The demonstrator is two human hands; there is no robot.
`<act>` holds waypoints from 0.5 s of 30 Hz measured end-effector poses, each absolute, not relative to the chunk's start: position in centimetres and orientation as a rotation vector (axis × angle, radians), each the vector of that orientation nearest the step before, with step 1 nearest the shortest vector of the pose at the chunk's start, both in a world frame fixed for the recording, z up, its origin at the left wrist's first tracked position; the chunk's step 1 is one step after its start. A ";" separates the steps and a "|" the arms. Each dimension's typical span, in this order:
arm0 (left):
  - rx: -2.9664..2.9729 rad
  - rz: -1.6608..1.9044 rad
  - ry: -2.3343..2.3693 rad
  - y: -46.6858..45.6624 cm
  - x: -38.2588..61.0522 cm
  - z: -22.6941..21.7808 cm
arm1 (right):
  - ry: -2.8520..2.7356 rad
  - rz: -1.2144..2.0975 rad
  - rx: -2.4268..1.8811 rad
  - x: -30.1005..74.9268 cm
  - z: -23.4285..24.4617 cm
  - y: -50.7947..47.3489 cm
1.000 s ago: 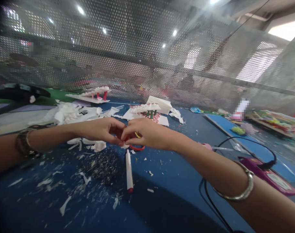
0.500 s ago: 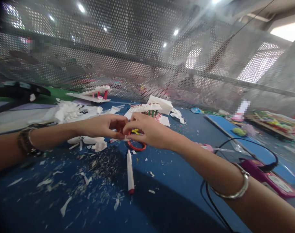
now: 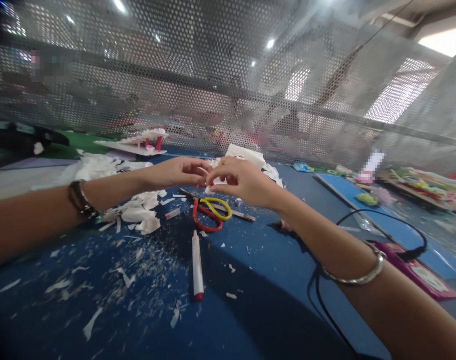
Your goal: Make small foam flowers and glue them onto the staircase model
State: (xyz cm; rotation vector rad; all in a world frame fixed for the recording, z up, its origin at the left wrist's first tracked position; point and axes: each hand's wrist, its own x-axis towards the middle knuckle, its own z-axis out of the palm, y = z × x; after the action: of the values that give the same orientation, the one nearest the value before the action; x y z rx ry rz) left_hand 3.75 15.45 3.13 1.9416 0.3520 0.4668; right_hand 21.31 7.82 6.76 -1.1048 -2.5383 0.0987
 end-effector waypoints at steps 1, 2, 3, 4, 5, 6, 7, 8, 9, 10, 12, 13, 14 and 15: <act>1.963 0.484 0.369 15.7 3.9 3.1 | -2.529 0.115 -1.102 21.5 6.8 8.0; 1.996 0.506 0.392 15.9 4.0 3.2 | -2.520 0.124 -1.107 21.8 6.8 8.3; 2.044 0.533 0.427 16.2 4.1 3.2 | -2.508 0.126 -1.127 22.1 6.8 8.6; 2.123 0.558 0.483 16.6 4.1 3.2 | -2.493 0.122 -1.168 22.5 6.7 8.9; 2.219 0.577 0.555 16.9 4.1 3.2 | -2.473 0.105 -1.232 23.0 6.6 9.4; 2.315 0.586 0.632 17.4 4.0 3.1 | -2.451 0.082 -1.306 23.6 6.4 9.8; 2.411 0.579 0.706 17.8 3.9 2.9 | -2.432 0.046 -1.388 24.3 6.2 10.3; 2.478 0.566 0.757 18.3 3.8 2.7 | -2.410 -0.004 -1.460 24.9 5.8 10.8; 2.526 0.548 0.786 18.8 3.7 2.4 | -2.401 -0.024 -1.497 25.6 5.4 11.4; 2.563 0.527 0.801 19.3 3.6 2.0 | -2.397 -0.038 -1.521 26.2 5.0 11.9; 2.636 0.479 0.817 20.0 3.5 1.2 | -2.397 -0.057 -1.547 27.1 4.0 12.8; 2.678 0.451 0.823 20.3 3.6 0.9 | -2.401 -0.066 -1.555 27.4 3.4 13.3; 2.720 0.422 0.822 20.5 3.7 0.5 | -2.406 -0.077 -1.560 27.6 2.9 13.6; 2.758 0.393 0.819 20.7 3.9 0.2 | -2.413 -0.089 -1.562 27.7 2.4 13.9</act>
State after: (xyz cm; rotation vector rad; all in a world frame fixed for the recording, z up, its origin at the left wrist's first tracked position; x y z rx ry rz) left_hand 3.86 20.70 0.18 2.7583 0.8188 0.3927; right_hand 27.72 13.92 2.37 -1.5616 -2.4132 -0.0889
